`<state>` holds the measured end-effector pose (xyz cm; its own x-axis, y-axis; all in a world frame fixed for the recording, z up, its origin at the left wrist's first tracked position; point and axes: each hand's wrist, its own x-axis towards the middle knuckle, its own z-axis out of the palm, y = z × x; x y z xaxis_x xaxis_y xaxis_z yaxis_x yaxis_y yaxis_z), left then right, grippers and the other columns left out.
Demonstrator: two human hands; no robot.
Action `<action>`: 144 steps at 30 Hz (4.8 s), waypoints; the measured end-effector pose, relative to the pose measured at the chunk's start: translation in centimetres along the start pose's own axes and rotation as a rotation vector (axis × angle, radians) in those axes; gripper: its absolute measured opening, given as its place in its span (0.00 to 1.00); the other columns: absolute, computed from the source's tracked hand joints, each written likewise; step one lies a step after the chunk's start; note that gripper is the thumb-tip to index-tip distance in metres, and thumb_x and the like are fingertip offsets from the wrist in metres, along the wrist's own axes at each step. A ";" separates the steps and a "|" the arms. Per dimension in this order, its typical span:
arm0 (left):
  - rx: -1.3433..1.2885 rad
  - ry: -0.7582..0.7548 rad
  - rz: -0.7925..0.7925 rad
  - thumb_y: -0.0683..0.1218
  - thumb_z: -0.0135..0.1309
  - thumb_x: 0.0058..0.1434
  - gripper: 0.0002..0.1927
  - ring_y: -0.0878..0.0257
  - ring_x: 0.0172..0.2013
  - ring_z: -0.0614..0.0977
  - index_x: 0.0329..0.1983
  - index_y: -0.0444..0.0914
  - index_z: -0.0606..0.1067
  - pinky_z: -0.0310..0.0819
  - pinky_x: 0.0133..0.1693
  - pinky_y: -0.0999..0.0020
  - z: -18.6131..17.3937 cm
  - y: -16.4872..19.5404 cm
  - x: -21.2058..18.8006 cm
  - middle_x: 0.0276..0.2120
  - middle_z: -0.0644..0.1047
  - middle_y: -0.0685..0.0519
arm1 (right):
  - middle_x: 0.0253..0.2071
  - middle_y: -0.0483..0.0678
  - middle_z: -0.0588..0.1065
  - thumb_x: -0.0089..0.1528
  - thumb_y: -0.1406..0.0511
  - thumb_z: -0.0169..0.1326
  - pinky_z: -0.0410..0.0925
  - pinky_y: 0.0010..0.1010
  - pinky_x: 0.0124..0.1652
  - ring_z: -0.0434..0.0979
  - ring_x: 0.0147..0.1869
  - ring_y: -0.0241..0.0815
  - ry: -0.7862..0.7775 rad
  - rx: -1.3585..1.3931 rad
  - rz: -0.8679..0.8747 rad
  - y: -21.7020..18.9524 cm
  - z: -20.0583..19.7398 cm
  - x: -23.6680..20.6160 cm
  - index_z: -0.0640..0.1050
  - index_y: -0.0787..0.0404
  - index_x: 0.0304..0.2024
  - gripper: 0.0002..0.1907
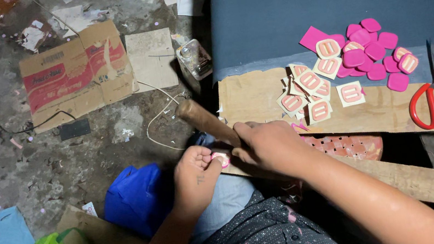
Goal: The person uses a curved metal tool to press a pink foam piece onto a white label, then trims the excess foam with scissors. They repeat this process for multiple labels, stacking the finished pieces on a cardboard sheet.
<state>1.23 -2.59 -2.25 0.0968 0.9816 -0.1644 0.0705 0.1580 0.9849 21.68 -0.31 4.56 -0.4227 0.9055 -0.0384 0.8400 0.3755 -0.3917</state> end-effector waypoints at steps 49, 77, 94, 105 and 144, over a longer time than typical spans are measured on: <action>0.618 -0.323 0.900 0.44 0.64 0.54 0.10 0.54 0.45 0.77 0.38 0.37 0.79 0.67 0.48 0.56 6.7 1.9 -1.6 0.41 0.77 0.52 | 0.32 0.54 0.78 0.64 0.64 0.51 0.71 0.36 0.38 0.79 0.34 0.47 0.426 0.570 0.636 0.0 2.3 -16.5 0.74 0.60 0.59 0.20; 0.646 -0.353 0.922 0.43 0.61 0.52 0.12 0.55 0.43 0.76 0.41 0.40 0.80 0.66 0.46 0.57 6.4 1.8 -1.4 0.38 0.75 0.53 | 0.34 0.56 0.79 0.62 0.63 0.57 0.72 0.38 0.37 0.81 0.37 0.53 0.397 0.428 0.530 0.4 2.0 -15.5 0.77 0.63 0.45 0.12; 0.683 -0.385 0.952 0.41 0.59 0.52 0.10 0.56 0.39 0.74 0.38 0.40 0.80 0.65 0.46 0.57 6.4 1.5 -1.5 0.32 0.72 0.54 | 0.36 0.56 0.78 0.62 0.63 0.54 0.72 0.42 0.37 0.80 0.37 0.57 0.468 0.390 0.317 -0.2 0.8 -15.0 0.76 0.64 0.48 0.15; 0.687 -0.242 0.886 0.46 0.63 0.55 0.08 0.52 0.42 0.75 0.33 0.40 0.78 0.64 0.46 0.54 8.1 2.9 -2.4 0.40 0.75 0.50 | 0.39 0.57 0.80 0.63 0.61 0.56 0.72 0.38 0.41 0.82 0.42 0.57 0.396 0.390 0.486 0.6 -0.7 -14.9 0.76 0.62 0.53 0.18; 0.673 -0.139 0.921 0.42 0.61 0.50 0.09 0.54 0.47 0.75 0.35 0.40 0.81 0.61 0.51 0.55 7.8 2.3 -2.5 0.41 0.75 0.51 | 0.27 0.52 0.77 0.63 0.60 0.54 0.72 0.34 0.31 0.79 0.26 0.42 0.410 0.600 0.637 0.0 0.7 -15.9 0.76 0.59 0.58 0.22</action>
<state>8.92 -5.50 -0.04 0.4926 0.6680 0.5578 0.4285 -0.7440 0.5126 28.16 -14.85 4.52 0.2994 0.9457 -0.1264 0.5088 -0.2703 -0.8173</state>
